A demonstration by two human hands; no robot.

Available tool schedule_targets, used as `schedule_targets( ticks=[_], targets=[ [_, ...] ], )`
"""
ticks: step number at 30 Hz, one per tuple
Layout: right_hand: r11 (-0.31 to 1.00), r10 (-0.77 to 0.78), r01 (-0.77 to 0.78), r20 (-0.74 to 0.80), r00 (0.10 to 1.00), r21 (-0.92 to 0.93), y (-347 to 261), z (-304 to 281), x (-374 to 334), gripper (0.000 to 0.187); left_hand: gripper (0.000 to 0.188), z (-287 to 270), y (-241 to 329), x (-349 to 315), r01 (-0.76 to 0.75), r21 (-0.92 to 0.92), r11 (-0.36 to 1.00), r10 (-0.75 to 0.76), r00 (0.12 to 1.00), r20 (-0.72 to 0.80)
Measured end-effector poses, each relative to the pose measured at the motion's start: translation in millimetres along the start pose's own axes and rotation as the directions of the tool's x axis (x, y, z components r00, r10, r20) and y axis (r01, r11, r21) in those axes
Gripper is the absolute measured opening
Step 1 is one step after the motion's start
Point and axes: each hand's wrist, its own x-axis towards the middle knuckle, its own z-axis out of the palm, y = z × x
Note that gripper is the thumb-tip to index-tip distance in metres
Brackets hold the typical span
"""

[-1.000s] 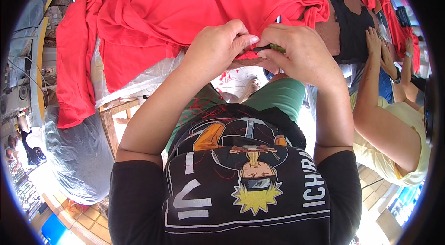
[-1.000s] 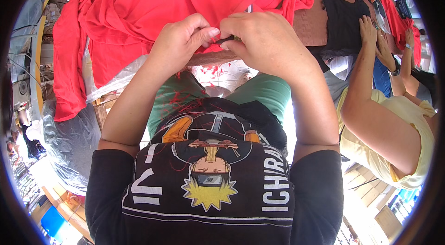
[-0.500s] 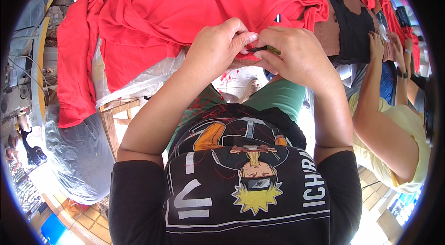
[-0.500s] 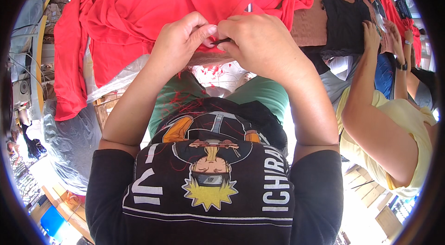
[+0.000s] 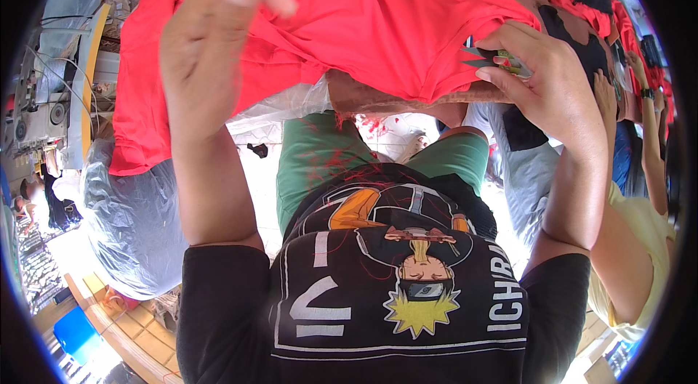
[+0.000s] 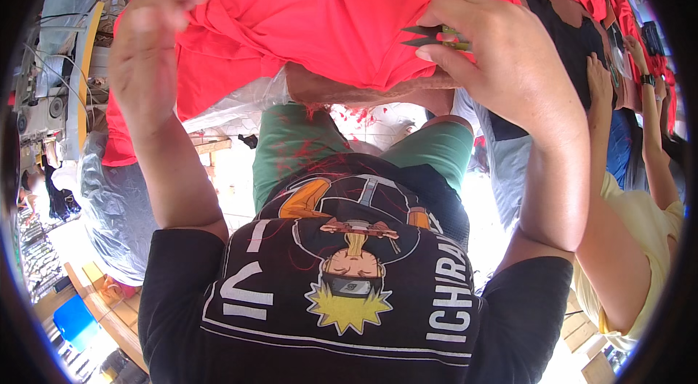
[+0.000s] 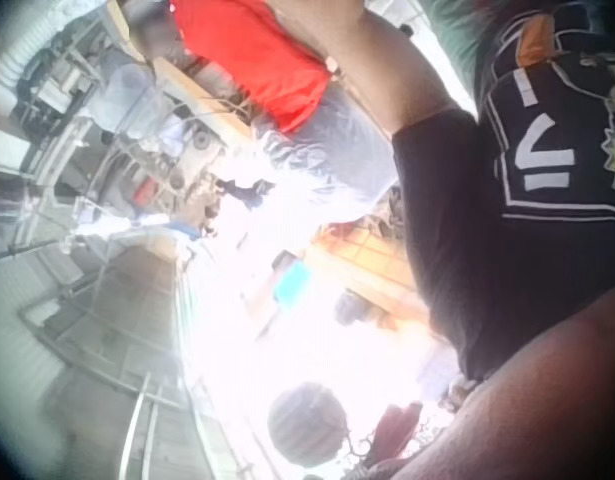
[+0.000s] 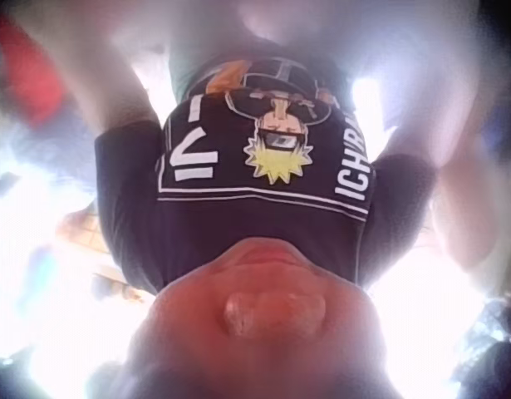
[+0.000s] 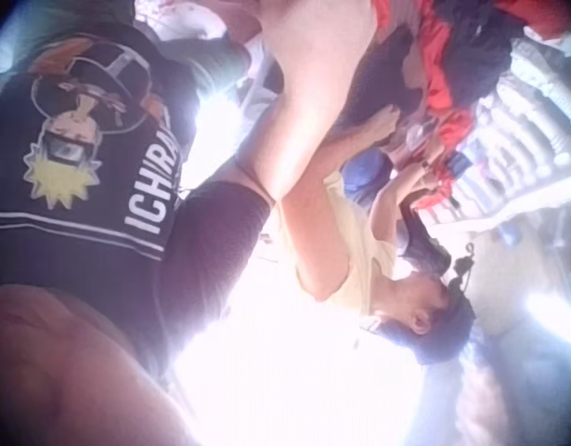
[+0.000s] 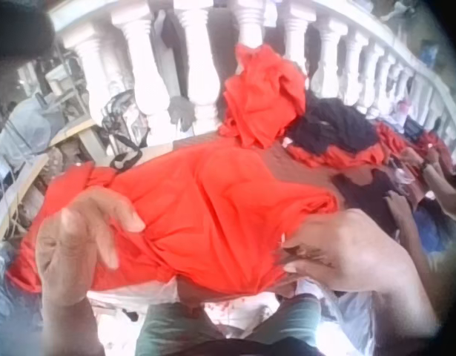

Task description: The person uses small shears to trim and apply labels to red shirts on a work table.

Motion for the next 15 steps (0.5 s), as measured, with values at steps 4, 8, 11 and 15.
schedule_targets(
  ticks=[4, 8, 11, 15],
  targets=[
    [0.998, 0.037, -0.033, 0.079, 0.996, -0.051, 20, -21, 4, 0.025, 0.011, 29, -17, -18, 0.171, 0.173, 0.97, -0.217, 0.929, 0.298],
    [0.954, 0.292, -0.287, 0.05, 0.955, -0.089, 51, -81, -18, 0.023, 0.02, 62, -53, -45, -0.049, 0.439, 0.897, -0.15, 0.901, 0.408],
    [0.889, 0.411, -0.413, 0.053, 0.91, 0.199, 52, -58, -32, 0.021, 0.023, 72, -70, -59, -0.063, 0.53, 0.846, -0.168, 0.911, 0.377],
    [0.803, 0.434, -0.498, 0.251, 0.865, 0.328, 38, -6, -22, 0.025, 0.021, 83, -82, -62, -0.007, 0.51, 0.86, -0.188, 0.924, 0.331]
  ],
)
